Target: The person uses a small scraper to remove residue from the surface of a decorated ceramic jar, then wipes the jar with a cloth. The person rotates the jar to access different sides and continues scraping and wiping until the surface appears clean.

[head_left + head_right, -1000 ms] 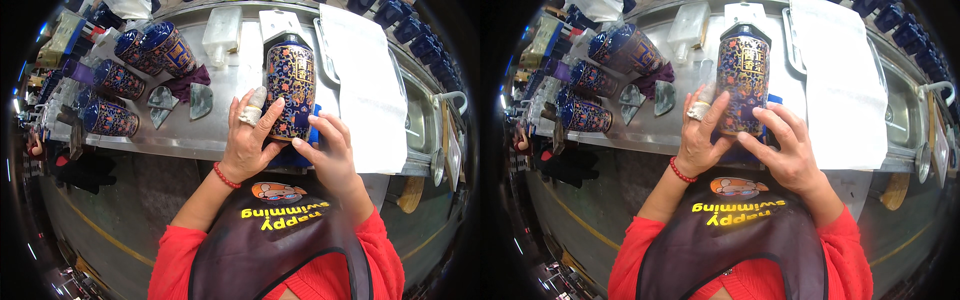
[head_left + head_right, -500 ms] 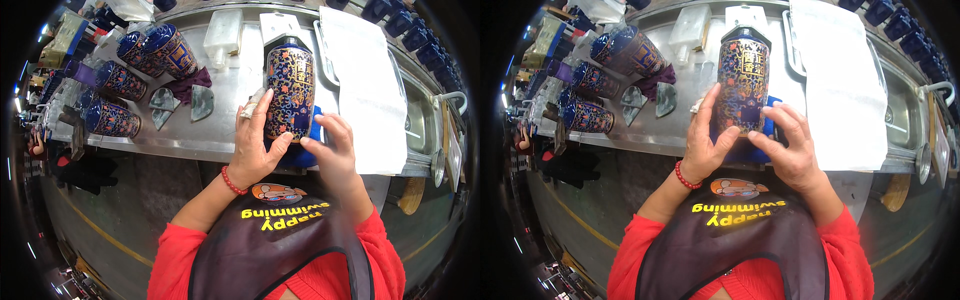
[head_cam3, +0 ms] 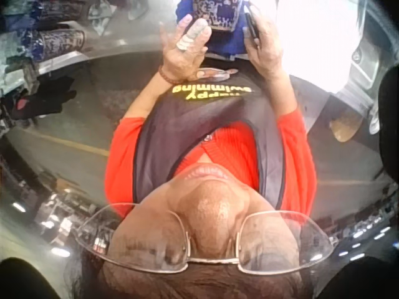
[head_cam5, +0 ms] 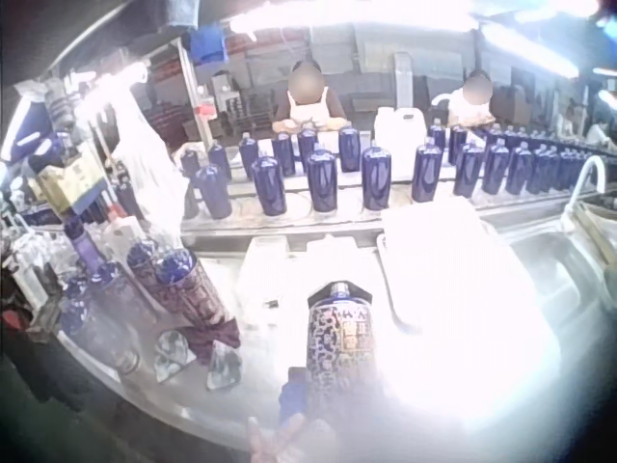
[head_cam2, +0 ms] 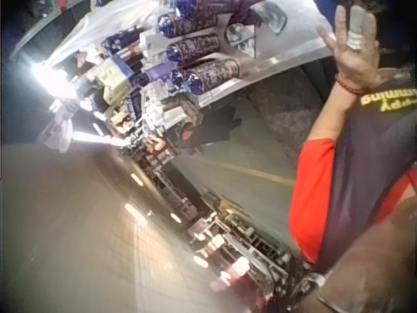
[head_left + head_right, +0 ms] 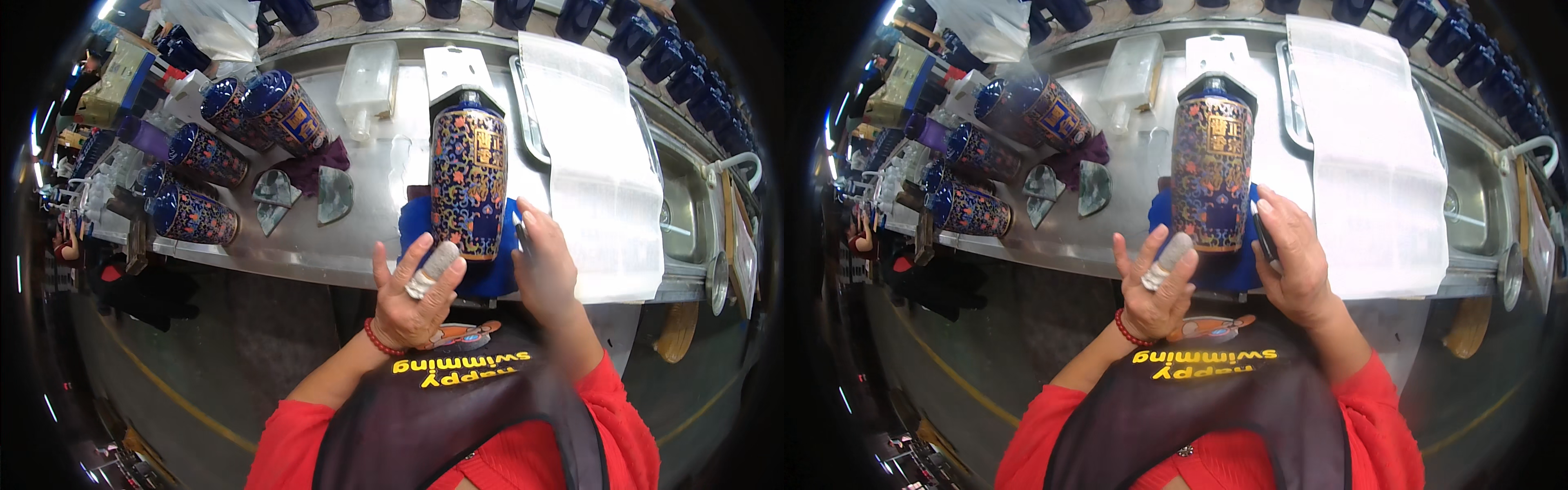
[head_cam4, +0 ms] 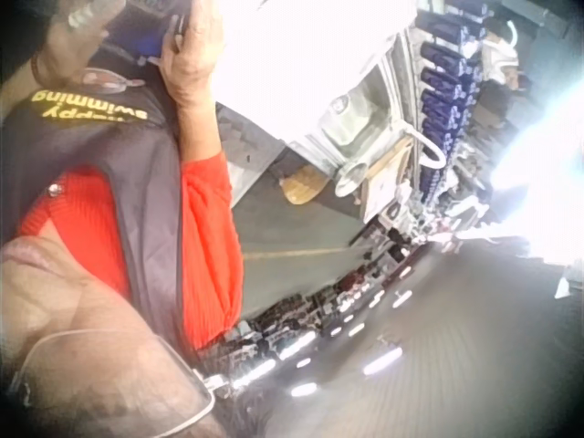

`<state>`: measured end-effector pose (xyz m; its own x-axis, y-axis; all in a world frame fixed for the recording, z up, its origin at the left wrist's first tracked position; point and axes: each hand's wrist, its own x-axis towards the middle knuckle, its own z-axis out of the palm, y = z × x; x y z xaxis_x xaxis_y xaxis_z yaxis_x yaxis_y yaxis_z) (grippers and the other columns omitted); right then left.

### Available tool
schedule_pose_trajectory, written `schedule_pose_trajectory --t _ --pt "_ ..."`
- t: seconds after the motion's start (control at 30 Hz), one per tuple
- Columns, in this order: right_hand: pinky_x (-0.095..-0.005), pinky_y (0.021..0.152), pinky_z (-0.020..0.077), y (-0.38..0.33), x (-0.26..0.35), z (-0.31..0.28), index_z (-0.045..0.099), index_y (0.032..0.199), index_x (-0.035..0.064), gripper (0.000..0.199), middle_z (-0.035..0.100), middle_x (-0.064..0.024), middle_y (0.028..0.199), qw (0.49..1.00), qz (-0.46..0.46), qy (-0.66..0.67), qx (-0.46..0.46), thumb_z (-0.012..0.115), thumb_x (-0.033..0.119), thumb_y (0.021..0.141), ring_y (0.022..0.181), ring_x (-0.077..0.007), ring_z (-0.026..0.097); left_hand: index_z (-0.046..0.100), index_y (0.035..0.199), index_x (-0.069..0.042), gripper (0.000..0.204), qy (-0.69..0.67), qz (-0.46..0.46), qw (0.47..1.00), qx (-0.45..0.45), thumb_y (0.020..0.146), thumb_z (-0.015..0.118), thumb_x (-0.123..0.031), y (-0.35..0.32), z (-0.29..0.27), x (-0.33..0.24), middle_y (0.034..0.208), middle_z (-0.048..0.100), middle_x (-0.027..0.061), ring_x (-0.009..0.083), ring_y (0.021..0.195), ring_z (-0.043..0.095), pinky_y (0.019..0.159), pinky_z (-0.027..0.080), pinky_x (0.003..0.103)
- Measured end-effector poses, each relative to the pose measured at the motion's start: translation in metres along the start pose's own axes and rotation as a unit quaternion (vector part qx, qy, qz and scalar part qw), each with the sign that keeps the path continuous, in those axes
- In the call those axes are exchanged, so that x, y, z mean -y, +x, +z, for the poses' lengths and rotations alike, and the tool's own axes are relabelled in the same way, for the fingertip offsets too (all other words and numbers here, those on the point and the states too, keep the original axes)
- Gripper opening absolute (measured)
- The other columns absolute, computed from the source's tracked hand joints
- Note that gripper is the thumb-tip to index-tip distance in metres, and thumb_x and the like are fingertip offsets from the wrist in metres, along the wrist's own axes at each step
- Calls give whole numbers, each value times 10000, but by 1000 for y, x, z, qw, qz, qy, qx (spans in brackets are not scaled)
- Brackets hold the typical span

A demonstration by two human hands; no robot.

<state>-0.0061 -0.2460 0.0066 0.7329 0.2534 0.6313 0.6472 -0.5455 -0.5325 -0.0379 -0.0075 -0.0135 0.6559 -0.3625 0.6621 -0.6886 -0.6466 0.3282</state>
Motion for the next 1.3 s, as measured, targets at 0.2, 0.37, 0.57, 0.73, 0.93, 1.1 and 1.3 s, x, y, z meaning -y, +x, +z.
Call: schedule_pose_trajectory --t 0.2,0.37,0.57,0.73,0.93,1.1,1.3 --pt "-431 935 549 -4 -4 -1 571 1252 -19 421 675 -248 1233 998 -11 57 -38 695 -89 857 1096 -400 671 522 1448 13 698 19 -54 998 24 853 779 -247 27 -1 7 1385 596 242 463 1344 492 1193 157 648" --pt "-387 717 521 -7 3 -9 574 1125 -7 274 670 -172 966 996 36 66 -42 722 -3 895 836 -314 646 458 1509 -9 845 27 -26 999 15 835 786 -400 44 10 18 1385 593 216 420 1360 482 1152 216 693" --pt "-379 613 485 -4 2 -7 575 1082 -1 247 631 -147 860 998 11 63 -30 734 24 895 722 -291 612 381 1527 31 807 -158 -108 977 92 937 698 -420 40 -5 25 1490 476 265 419 1410 428 1226 143 581" --pt "-376 599 485 -5 4 -5 577 1077 1 239 634 -142 845 998 16 61 -28 732 23 897 700 -293 612 369 1528 36 769 -207 -160 963 62 937 701 -327 48 0 18 1486 478 256 399 1405 434 1232 128 566" --pt "-379 654 470 9 8 -10 637 1048 37 291 628 -97 886 999 -34 27 -28 773 8 792 743 -255 596 359 1529 57 741 -267 -188 944 41 957 678 -288 50 4 16 1505 464 247 368 1414 425 1231 180 500" --pt "-377 768 413 25 18 -19 702 967 112 223 605 -13 943 979 -172 -88 61 703 134 745 775 -180 555 340 1543 80 637 -326 -181 927 40 1034 555 -239 49 2 21 1535 440 248 355 1446 395 1225 223 425" --pt "-390 786 395 32 35 -30 691 924 133 154 588 22 895 973 -179 -48 134 671 183 779 767 -155 541 341 1545 85 597 -319 -167 932 47 1062 482 -235 47 2 23 1553 428 248 348 1467 378 1224 230 427"
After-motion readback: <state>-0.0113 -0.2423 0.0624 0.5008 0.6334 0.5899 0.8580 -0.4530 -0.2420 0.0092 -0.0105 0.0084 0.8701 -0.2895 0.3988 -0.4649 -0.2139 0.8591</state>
